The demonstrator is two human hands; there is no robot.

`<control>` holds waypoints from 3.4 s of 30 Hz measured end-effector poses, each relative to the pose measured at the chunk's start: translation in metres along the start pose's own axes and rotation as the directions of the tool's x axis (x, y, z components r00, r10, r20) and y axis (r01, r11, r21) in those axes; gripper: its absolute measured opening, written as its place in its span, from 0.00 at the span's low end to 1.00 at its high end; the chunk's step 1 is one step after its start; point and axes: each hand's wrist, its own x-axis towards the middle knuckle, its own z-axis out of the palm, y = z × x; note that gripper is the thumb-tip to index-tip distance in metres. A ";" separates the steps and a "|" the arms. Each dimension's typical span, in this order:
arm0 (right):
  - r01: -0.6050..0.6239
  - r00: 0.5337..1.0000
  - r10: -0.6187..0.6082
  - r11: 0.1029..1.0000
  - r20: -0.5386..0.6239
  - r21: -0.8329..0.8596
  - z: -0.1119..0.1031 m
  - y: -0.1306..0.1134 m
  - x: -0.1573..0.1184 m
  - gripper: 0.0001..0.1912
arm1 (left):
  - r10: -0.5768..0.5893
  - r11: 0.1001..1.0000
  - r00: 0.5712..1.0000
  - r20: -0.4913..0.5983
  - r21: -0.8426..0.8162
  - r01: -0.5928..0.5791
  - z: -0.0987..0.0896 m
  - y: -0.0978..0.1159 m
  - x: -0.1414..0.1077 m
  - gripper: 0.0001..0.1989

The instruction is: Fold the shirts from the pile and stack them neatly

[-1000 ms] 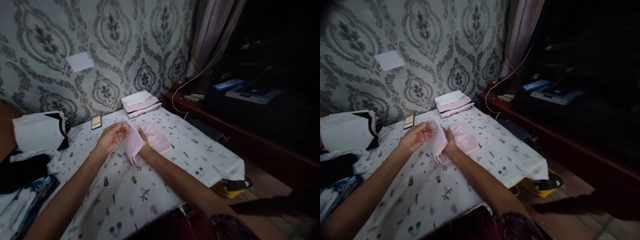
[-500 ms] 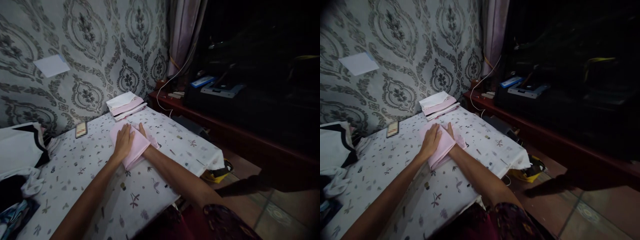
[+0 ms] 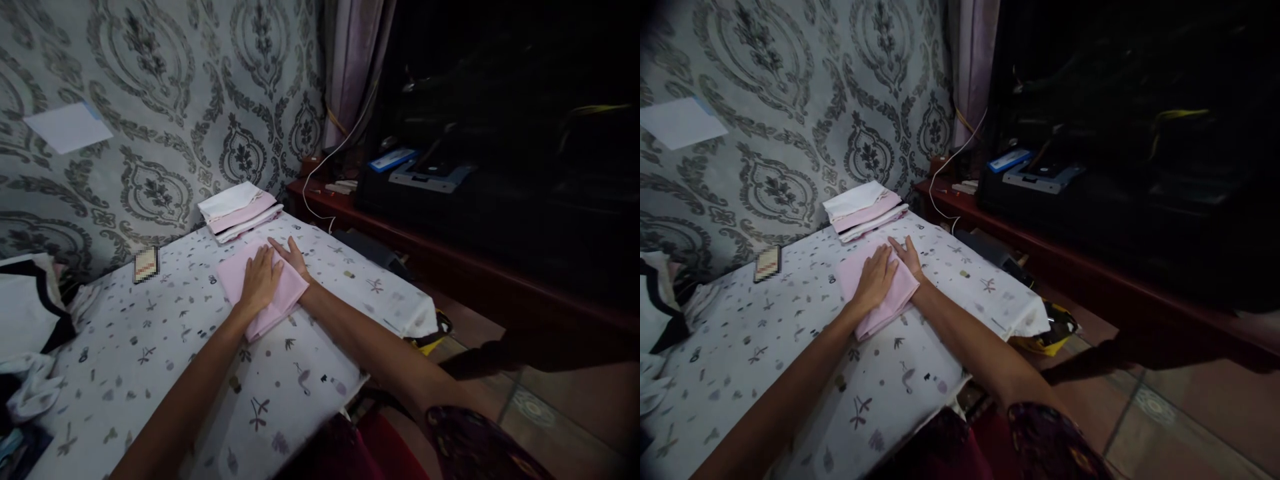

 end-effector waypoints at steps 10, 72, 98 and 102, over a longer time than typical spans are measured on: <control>0.010 0.999 -0.021 0.972 -0.044 -0.235 -0.009 -0.023 0.004 0.35 | -0.007 1.000 0.998 0.055 0.026 0.005 0.009 0.007 0.008 0.30; 0.387 0.906 0.153 0.083 0.395 -0.919 0.029 0.005 -0.060 0.31 | -0.012 0.996 0.993 0.114 0.092 0.001 -0.051 -0.025 -0.148 0.13; 0.602 0.775 0.307 -0.625 0.552 -0.498 0.011 0.031 -0.101 0.34 | -0.144 0.929 0.987 0.077 0.353 0.108 -0.039 0.013 -0.150 0.12; 0.615 0.724 0.262 -0.665 0.639 -0.424 0.017 0.039 -0.107 0.28 | -0.184 0.980 0.980 0.073 0.097 0.176 -0.045 0.000 -0.152 0.10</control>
